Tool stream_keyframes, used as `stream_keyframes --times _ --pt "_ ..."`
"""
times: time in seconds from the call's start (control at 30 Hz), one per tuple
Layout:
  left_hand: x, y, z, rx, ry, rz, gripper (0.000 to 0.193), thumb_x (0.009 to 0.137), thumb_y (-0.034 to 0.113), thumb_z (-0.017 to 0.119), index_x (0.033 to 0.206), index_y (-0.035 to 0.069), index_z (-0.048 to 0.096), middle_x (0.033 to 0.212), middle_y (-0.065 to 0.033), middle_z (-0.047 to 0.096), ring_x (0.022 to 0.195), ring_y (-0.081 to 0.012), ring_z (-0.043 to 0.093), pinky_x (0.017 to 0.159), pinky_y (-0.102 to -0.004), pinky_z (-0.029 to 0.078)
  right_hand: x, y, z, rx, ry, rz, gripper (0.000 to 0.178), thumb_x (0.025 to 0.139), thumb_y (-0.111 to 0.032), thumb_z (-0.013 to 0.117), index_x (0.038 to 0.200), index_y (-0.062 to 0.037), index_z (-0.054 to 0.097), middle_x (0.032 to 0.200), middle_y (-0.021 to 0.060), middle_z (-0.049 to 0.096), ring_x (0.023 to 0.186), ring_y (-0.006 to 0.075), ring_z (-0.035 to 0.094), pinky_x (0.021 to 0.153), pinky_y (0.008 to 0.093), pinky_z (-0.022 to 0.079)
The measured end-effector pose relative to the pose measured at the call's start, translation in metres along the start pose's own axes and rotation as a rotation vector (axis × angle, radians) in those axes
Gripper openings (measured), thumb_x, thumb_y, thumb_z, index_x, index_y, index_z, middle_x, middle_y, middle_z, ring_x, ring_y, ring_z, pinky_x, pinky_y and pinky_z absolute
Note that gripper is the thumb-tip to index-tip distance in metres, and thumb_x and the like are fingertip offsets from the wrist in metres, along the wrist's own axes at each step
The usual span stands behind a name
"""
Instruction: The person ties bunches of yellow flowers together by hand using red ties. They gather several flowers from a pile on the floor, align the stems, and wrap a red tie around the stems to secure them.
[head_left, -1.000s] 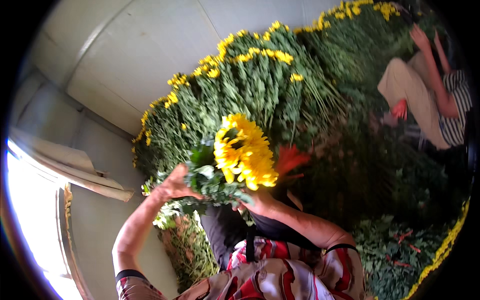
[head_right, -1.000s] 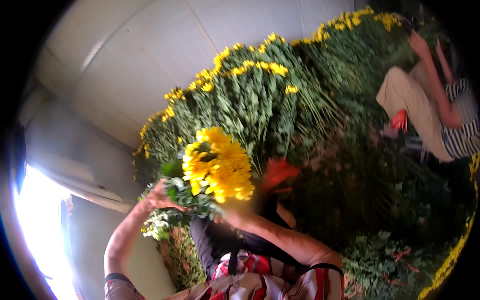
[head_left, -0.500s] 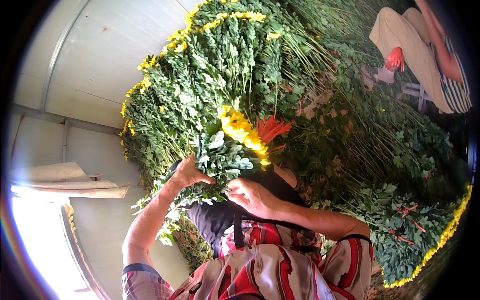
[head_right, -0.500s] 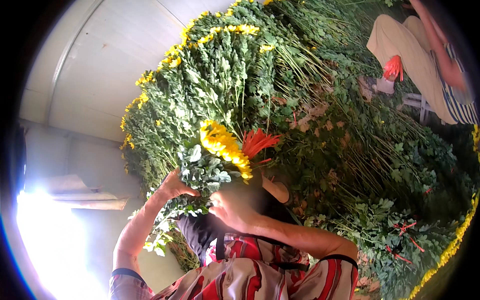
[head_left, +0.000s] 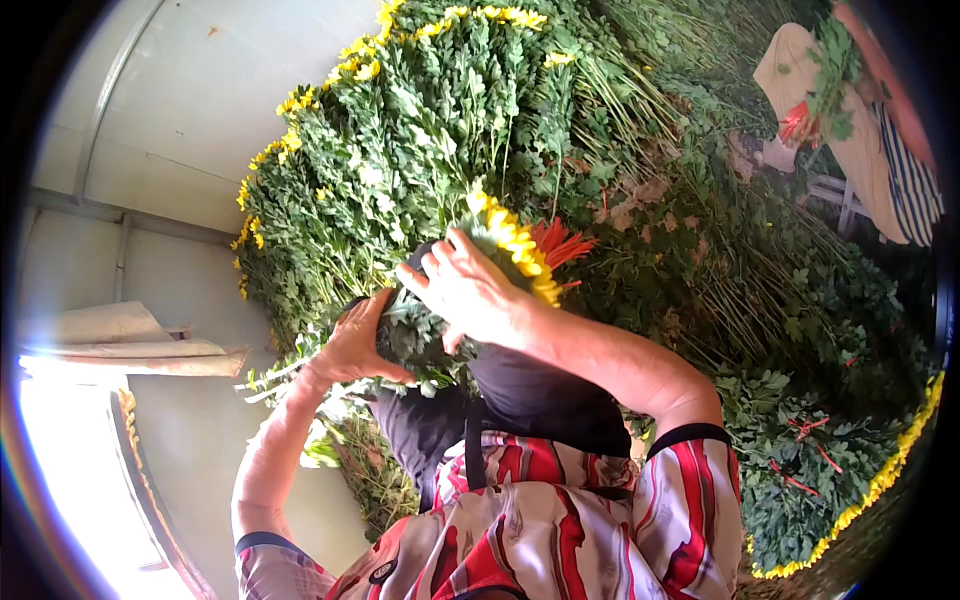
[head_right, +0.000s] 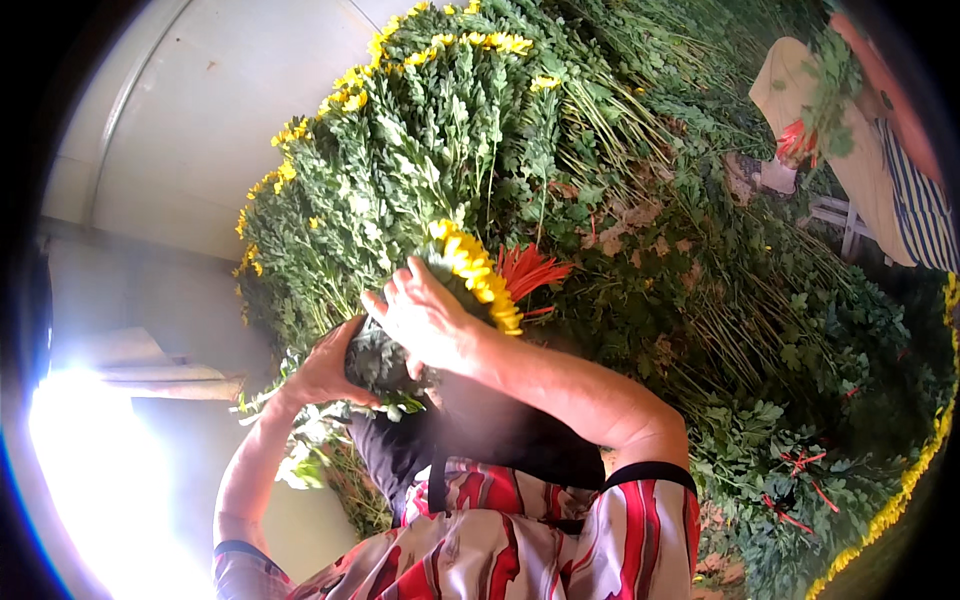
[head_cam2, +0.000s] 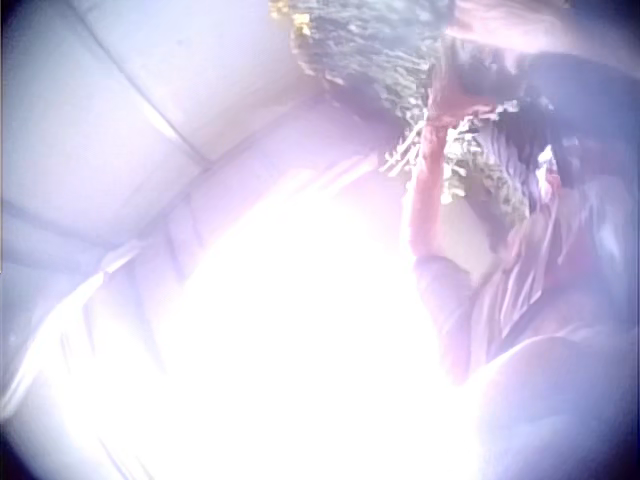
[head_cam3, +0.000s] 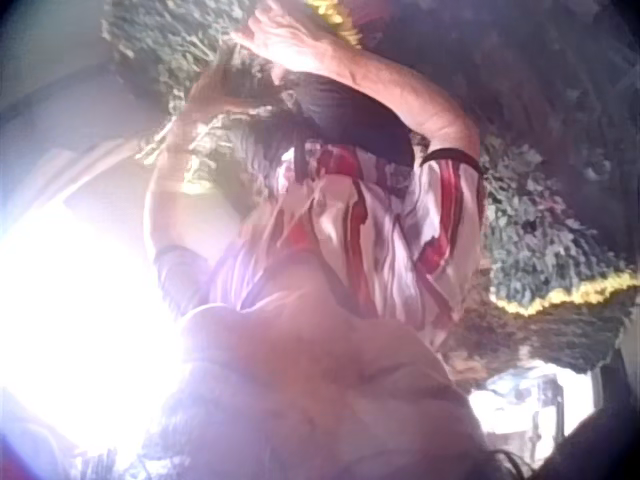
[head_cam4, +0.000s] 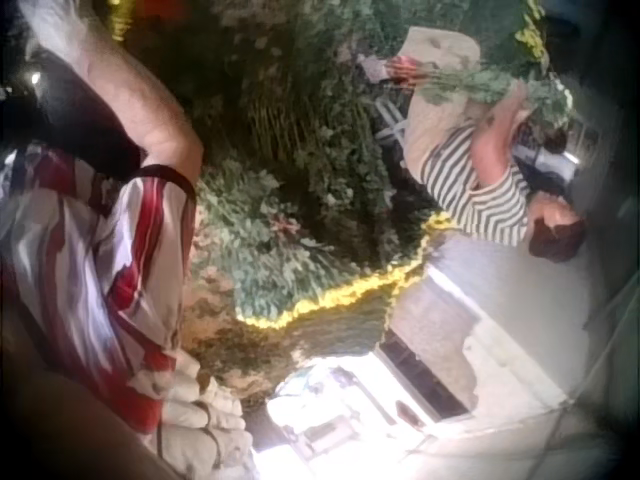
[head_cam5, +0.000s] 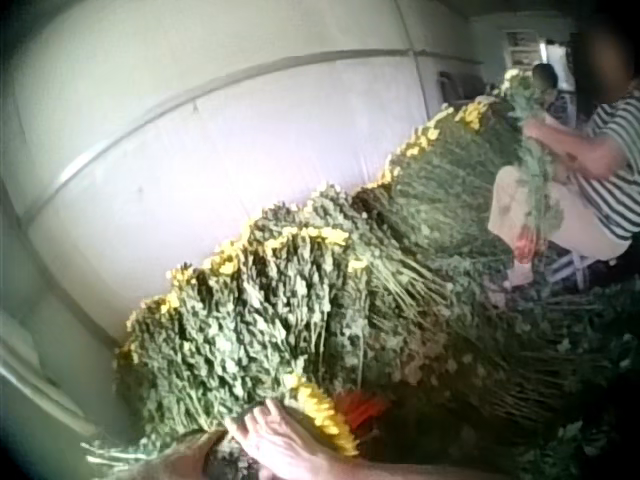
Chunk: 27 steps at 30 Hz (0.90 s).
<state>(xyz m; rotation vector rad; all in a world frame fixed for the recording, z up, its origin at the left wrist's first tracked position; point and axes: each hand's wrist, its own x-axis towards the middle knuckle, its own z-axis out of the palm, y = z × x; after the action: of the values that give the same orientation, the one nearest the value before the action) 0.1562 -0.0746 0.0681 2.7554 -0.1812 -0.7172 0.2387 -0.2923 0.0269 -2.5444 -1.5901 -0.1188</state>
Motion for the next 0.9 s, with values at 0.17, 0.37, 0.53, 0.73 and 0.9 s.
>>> stream_keyframes --times 0.17,0.37,0.53,0.73,0.9 --pt "0.001 -0.040 0.078 0.027 0.400 -0.118 0.095 0.051 0.035 0.088 0.129 0.001 0.046 0.105 -0.0202 0.064 0.093 -0.0313 0.064 0.080 -0.0387 0.053 -0.007 -0.036 -0.006 0.084 0.626 -0.167 0.051 0.080 -0.032 0.066 0.120 -0.0024 0.055 0.117 0.0131 0.056 0.115 0.0305 0.050 0.106 0.0506 0.032" --pt "-0.019 -0.057 0.031 -0.638 0.247 -0.072 0.080 0.047 0.019 0.089 0.118 0.000 0.058 0.097 -0.0102 0.067 0.092 -0.0235 0.062 0.088 -0.0340 0.049 -0.076 -0.102 0.036 1.399 0.099 0.128 0.057 0.081 -0.043 0.073 0.112 0.0016 0.056 0.102 0.0130 0.060 0.098 0.0287 0.061 0.083 0.0405 0.052" --pt "-0.034 -0.065 0.033 -0.967 0.244 0.068 0.079 0.045 0.007 0.091 0.116 0.003 0.057 0.102 -0.0029 0.064 0.091 -0.0180 0.060 0.089 -0.0328 0.049 -0.036 -0.083 0.052 1.645 -0.088 0.399 0.057 0.087 -0.045 0.063 0.124 -0.0040 0.048 0.111 0.0127 0.056 0.100 0.0282 0.062 0.084 0.0435 0.051" --pt "-0.021 -0.048 0.035 -0.556 0.149 0.151 0.075 0.056 0.026 0.091 0.118 0.001 0.059 0.124 -0.0149 0.057 0.114 -0.0248 0.055 0.098 -0.0373 0.045 -0.009 -0.070 0.051 1.348 -0.240 0.320 0.052 0.092 -0.040 0.055 0.133 -0.0115 0.040 0.122 0.0106 0.051 0.099 0.0264 0.062 0.086 0.0422 0.051" --pt "-0.016 0.001 0.050 -0.119 0.358 0.047 0.054 0.058 0.022 0.081 0.105 0.003 0.062 0.101 -0.0133 0.066 0.094 -0.0324 0.063 0.087 -0.0392 0.050 -0.012 -0.066 0.046 0.936 -0.331 0.296 0.051 0.096 -0.036 0.049 0.141 -0.0178 0.033 0.130 0.0088 0.048 0.099 0.0249 0.062 0.087 0.0410 0.051"
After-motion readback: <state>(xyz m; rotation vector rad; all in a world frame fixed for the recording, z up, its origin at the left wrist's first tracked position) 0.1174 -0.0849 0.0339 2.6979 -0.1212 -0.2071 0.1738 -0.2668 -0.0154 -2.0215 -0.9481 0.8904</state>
